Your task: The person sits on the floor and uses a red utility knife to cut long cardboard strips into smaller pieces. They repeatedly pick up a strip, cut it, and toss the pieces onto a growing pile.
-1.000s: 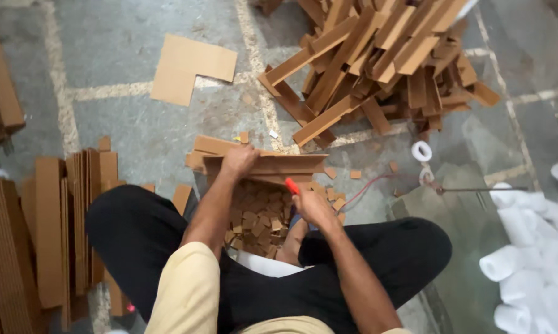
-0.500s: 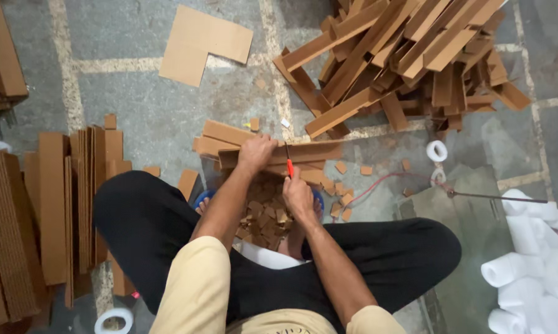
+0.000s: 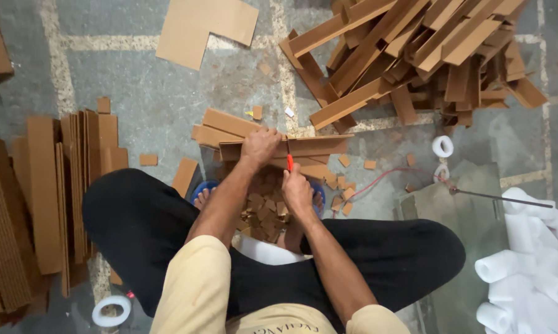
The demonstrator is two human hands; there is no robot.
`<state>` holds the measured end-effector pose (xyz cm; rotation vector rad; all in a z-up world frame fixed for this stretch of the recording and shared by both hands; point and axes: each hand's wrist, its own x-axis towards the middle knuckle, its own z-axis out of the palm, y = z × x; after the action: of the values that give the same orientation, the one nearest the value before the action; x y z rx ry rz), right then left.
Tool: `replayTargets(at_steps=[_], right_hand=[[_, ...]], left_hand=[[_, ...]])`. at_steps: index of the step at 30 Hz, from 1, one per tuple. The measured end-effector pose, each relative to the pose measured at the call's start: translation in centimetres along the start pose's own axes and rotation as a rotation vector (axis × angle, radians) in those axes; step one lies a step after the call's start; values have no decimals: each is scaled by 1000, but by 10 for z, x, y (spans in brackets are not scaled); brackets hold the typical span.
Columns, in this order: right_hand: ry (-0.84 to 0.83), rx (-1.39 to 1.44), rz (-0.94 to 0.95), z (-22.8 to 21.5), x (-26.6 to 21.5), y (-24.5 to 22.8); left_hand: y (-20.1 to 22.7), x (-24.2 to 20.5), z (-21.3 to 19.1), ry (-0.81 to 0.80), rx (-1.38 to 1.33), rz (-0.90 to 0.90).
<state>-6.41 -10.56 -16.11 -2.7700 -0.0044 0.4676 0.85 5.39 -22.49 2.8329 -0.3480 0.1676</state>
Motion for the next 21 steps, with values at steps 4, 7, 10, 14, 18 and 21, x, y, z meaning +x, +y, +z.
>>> replayTargets(at_steps=[4, 7, 10, 14, 18, 21], right_hand=[[-72, -62, 54, 19, 25, 11], [-109, -27, 12, 43, 57, 24], [-74, -102, -58, 60, 86, 32], [-108, -63, -101, 45, 90, 29], [-105, -47, -95, 9, 54, 28], [-34, 7, -70, -15, 6, 36]], left_hand=[[1, -3, -1, 72, 49, 34], [1, -3, 0, 81, 90, 59], [3, -4, -1, 69, 54, 44], [6, -4, -8, -25, -57, -53], [1, 0, -5, -18, -43, -69], [4, 0, -2, -60, -36, -40]])
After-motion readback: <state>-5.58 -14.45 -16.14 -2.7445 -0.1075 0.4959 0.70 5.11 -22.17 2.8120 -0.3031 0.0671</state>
